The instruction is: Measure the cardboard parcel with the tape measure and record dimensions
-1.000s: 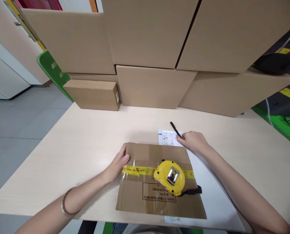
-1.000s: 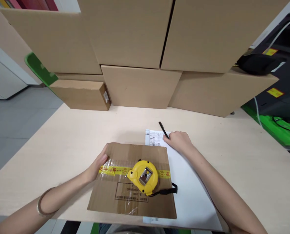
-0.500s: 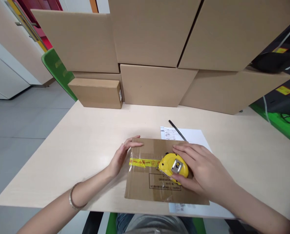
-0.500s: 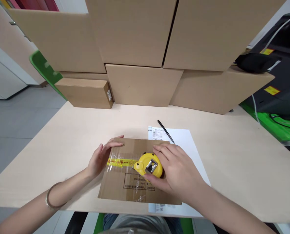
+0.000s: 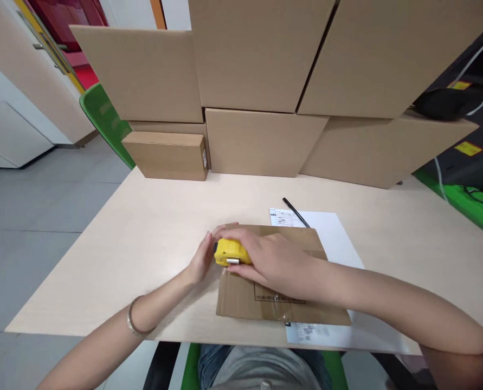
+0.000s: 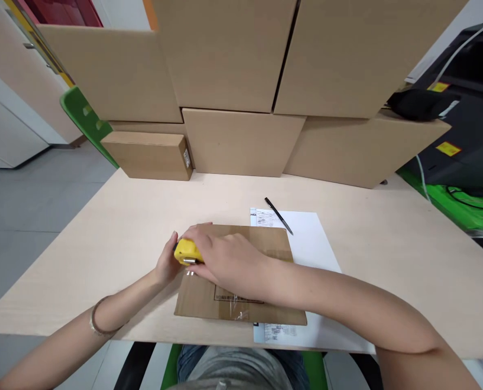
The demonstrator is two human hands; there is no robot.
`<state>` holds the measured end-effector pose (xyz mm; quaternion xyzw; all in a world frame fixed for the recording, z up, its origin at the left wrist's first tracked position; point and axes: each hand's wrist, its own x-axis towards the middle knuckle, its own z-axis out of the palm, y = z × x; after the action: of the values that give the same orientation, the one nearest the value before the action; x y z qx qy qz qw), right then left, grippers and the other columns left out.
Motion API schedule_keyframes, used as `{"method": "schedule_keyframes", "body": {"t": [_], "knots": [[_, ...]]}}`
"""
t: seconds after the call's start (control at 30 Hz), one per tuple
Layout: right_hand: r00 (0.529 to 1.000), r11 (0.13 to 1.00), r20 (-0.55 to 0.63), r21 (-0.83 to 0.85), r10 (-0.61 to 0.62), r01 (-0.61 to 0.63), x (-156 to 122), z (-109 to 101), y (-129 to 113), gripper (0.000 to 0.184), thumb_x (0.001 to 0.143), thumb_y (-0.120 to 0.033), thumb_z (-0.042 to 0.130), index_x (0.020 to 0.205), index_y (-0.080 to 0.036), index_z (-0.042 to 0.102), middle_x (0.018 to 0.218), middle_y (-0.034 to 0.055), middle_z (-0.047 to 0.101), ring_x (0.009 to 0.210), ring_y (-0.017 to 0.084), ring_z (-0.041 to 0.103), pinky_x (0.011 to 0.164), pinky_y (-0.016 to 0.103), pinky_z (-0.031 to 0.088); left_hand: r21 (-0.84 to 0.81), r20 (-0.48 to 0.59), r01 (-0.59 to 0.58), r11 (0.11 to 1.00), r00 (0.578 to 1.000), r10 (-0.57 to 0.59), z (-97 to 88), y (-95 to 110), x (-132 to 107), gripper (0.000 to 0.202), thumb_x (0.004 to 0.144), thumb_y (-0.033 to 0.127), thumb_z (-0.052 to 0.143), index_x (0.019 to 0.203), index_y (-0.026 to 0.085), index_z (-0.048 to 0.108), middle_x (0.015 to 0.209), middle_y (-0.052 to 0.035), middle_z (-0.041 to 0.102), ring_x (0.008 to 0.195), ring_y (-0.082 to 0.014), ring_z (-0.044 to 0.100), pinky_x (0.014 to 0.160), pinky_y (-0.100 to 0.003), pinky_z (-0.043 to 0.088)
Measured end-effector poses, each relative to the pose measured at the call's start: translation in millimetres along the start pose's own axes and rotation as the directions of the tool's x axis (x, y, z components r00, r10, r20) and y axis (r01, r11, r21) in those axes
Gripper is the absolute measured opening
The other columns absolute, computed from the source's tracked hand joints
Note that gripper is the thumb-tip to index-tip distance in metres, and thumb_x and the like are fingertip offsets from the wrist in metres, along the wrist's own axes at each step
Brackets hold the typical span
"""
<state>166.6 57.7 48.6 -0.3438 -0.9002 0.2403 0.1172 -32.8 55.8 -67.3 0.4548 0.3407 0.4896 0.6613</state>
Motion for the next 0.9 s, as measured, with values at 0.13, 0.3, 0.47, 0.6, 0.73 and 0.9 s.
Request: {"method": "schedule_keyframes", "body": {"t": [0.13,0.3,0.47,0.6,0.73,0.9], "knots": [[1.0,0.998,-0.013,0.061,0.027,-0.026,-5.3,2.6,3.6,0.052,0.096,-0.041,0.061,0.144,-0.031,0.043,0.123,0.0074,0.073,0.085,0.028,0.075,0.067,0.039,0.055,0.196,0.086,-0.115,0.974,0.991,0.1,-6.5,2.7,0.7,0.046,0.095,0.061,0.054,0.118,0.026,0.071,0.125,-0.0075,0.065,0.125,-0.0312,0.053,0.112,-0.045,0.037],[0.987,0.977,-0.051,0.163,0.149,-0.139,-51.9,-23.1,34.4,0.035,0.091,-0.04,0.068,0.125,-0.032,0.06,0.111,0.0039,0.075,0.091,0.025,0.072,0.076,0.036,0.056,0.378,0.197,-0.21,0.902,0.97,0.144,-10.2,13.4,1.2,0.035,0.092,0.051,0.064,0.12,0.033,0.071,0.115,-0.0073,0.063,0.117,-0.0316,0.051,0.109,-0.049,0.034],[0.924,0.928,-0.153,0.187,0.351,-0.322,-129.9,-60.3,78.6,0.028,0.088,-0.044,0.071,0.114,-0.035,0.066,0.101,0.0061,0.074,0.081,0.025,0.07,0.062,0.033,0.055,0.374,0.23,-0.195,0.907,0.967,0.113,-11.9,14.8,1.3,0.034,0.093,0.049,0.062,0.123,0.034,0.069,0.119,-0.0076,0.058,0.119,-0.0318,0.05,0.107,-0.048,0.035],[0.884,0.907,-0.218,0.177,0.414,-0.381,-163.9,-60.4,100.5,0.029,0.085,-0.05,0.073,0.109,-0.035,0.068,0.101,0.0065,0.074,0.075,0.025,0.069,0.057,0.034,0.055,0.388,0.215,-0.191,0.902,0.97,0.112,-12.9,12.5,1.7,0.035,0.093,0.05,0.062,0.123,0.033,0.07,0.117,-0.0078,0.058,0.116,-0.0314,0.05,0.105,-0.047,0.035],[0.894,0.895,-0.127,0.196,0.429,-0.401,-166.3,-54.8,101.8,0.026,0.087,-0.048,0.071,0.107,-0.031,0.07,0.095,0.0061,0.073,0.072,0.024,0.067,0.059,0.034,0.054,0.391,0.199,-0.197,0.899,0.972,0.126,-10.6,13.9,2.2,0.036,0.092,0.052,0.063,0.121,0.032,0.071,0.113,-0.0078,0.059,0.113,-0.0315,0.05,0.103,-0.048,0.035],[0.915,0.913,-0.044,0.104,0.4,-0.394,-142.8,-70.9,75.8,0.025,0.091,-0.046,0.068,0.11,-0.03,0.069,0.092,0.0029,0.072,0.069,0.021,0.064,0.06,0.033,0.049,0.396,0.23,-0.203,0.896,0.966,0.117,-12.9,15.9,2.3,0.037,0.092,0.053,0.063,0.123,0.034,0.07,0.114,-0.007,0.058,0.114,-0.0309,0.052,0.105,-0.048,0.037]]}}
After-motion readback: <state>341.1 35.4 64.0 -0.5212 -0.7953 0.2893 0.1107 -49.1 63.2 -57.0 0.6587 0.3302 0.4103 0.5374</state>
